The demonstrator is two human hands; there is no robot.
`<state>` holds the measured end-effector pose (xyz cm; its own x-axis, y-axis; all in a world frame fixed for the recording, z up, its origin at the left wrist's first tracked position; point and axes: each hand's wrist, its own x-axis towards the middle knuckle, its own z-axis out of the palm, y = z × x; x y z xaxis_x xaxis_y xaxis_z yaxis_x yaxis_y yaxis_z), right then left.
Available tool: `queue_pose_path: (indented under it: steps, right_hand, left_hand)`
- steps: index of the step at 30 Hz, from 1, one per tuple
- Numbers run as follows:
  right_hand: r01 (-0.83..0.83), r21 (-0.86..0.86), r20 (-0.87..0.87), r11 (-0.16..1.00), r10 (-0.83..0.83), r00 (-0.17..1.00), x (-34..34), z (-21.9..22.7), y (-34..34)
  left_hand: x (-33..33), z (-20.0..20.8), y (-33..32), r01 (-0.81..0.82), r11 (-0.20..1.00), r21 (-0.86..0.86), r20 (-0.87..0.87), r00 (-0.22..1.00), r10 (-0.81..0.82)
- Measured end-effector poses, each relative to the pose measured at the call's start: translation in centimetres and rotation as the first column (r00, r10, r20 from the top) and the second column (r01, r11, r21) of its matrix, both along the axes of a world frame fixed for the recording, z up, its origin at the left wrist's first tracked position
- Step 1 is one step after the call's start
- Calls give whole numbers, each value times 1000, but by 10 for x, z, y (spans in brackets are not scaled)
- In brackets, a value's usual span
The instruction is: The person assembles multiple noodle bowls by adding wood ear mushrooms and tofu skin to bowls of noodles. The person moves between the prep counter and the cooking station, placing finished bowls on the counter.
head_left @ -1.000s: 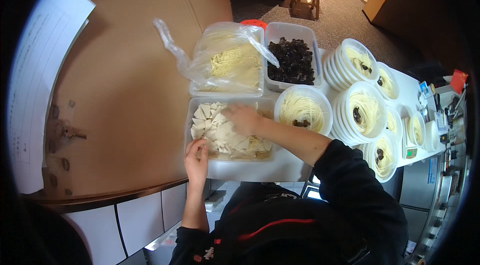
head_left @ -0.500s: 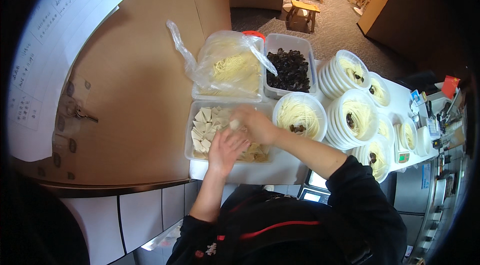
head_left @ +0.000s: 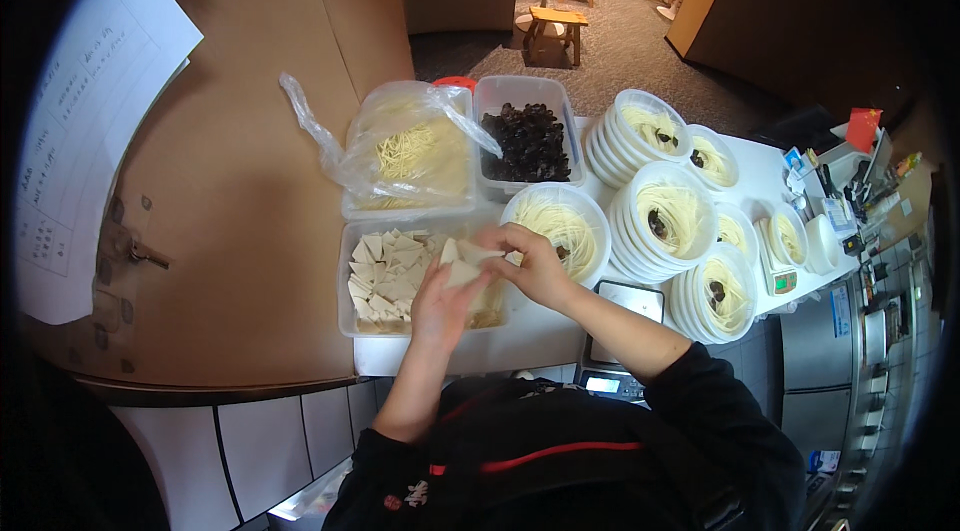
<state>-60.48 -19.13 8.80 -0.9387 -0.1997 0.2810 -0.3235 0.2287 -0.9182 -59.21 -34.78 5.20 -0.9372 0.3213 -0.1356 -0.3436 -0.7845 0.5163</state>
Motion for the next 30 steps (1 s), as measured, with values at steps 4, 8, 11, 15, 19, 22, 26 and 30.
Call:
queue_pose_path:
  steps: [4, 8, 11, 15, 19, 22, 26, 30]
  right_hand:
    - [-101, 59, -118, 993, 108, 987, 6, 11, 7]
    - [-167, 38, -154, 985, 171, 973, 9, 16, 9]
    - [-199, 0, -131, 980, 197, 972, 11, 17, 7]
    - [-169, 35, -144, 985, 173, 974, 11, 16, 7]
    - [-173, 76, -123, 982, 181, 976, 11, 7, 9]
    - [-79, -58, -42, 995, 77, 996, 11, -3, 16]
    - [163, 62, 107, 985, -169, 980, 0, -7, 52]
    - [325, 495, -295, 806, -195, 935, -4, -2, 71]
  left_hand:
    - [7, 7, 1, 1, 994, -108, -84, 996, -10]
    - [13, 12, 3, -13, 991, -132, -116, 993, -2]
    - [14, 13, 3, -20, 984, -175, -145, 989, -6]
    - [15, 10, 3, -7, 979, -204, -153, 988, -25]
    - [16, 6, 1, 55, 979, -195, -146, 986, -85]
    - [16, 2, -2, 101, 995, -18, -77, 992, -102]
    - [13, -3, -8, 95, 988, 120, -92, 992, -84]
    - [14, -4, -8, 45, 995, -90, -133, 989, -57]
